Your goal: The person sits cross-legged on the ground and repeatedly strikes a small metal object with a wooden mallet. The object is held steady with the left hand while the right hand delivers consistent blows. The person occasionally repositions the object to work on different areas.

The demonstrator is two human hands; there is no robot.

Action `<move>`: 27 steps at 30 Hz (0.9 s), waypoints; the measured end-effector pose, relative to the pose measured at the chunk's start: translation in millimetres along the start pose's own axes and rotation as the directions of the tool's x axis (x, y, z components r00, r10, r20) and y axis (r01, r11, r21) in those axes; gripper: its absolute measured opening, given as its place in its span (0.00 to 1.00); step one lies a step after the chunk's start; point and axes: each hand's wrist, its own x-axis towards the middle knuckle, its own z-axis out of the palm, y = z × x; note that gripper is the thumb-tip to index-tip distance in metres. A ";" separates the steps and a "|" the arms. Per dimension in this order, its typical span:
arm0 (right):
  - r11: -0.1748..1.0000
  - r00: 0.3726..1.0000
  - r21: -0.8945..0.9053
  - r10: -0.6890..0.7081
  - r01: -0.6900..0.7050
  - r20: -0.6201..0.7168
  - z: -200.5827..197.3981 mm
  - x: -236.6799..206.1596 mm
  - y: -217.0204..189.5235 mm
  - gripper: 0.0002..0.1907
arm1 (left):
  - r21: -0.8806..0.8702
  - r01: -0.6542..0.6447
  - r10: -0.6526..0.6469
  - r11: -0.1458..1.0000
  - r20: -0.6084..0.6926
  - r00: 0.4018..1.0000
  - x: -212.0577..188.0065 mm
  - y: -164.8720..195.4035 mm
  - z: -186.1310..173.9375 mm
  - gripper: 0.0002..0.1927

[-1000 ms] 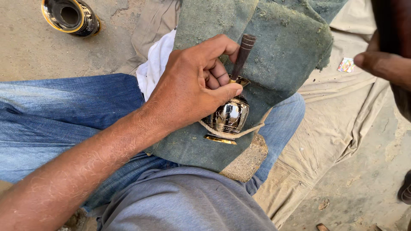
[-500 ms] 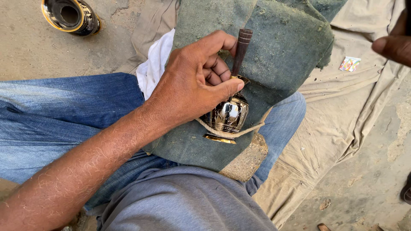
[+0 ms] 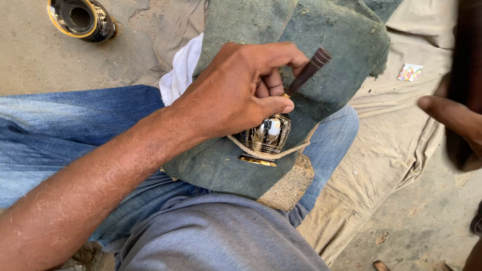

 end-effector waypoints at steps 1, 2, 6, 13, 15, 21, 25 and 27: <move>1.000 1.000 0.018 0.013 -0.013 -0.001 3.4 -10.0 1.8 0.25 | 0.014 -0.001 0.001 1.000 0.005 1.000 -0.4 0.0 -0.3 0.20; 0.999 1.000 0.036 0.025 -0.025 -0.002 4.5 -16.8 4.4 0.25 | 0.028 -0.001 0.001 1.000 0.011 1.000 -1.1 0.0 -0.6 0.20; 0.945 0.952 0.126 0.305 -0.302 -0.005 12.2 -49.9 19.3 0.34 | 0.044 -0.037 0.037 0.998 -0.003 0.999 -4.0 -1.7 -0.8 0.19; 0.931 0.941 0.210 0.324 -0.299 -0.100 11.8 -52.5 53.4 0.22 | -0.027 0.043 -0.044 0.999 -0.013 0.999 -13.3 -4.9 -5.1 0.20; 0.938 0.947 0.208 0.303 -0.276 -0.110 9.8 -45.9 51.2 0.19 | -0.007 0.024 -0.024 1.000 -0.011 1.000 -13.6 -5.1 -4.6 0.20; 0.886 0.888 0.245 0.436 -0.394 -0.146 1.2 -38.4 14.9 0.15 | 0.097 -0.135 0.132 0.986 0.039 0.991 -12.0 -0.4 -8.1 0.24; 0.989 0.983 0.019 0.148 -0.147 -0.112 4.9 -66.4 -8.8 0.28 | 0.093 -0.119 0.113 0.989 0.061 0.992 -7.6 9.1 -10.3 0.23; 0.948 0.951 0.100 0.308 -0.303 -0.037 14.3 -76.6 -15.6 0.23 | 0.069 -0.099 0.096 0.993 0.046 0.994 -5.2 15.9 -8.0 0.23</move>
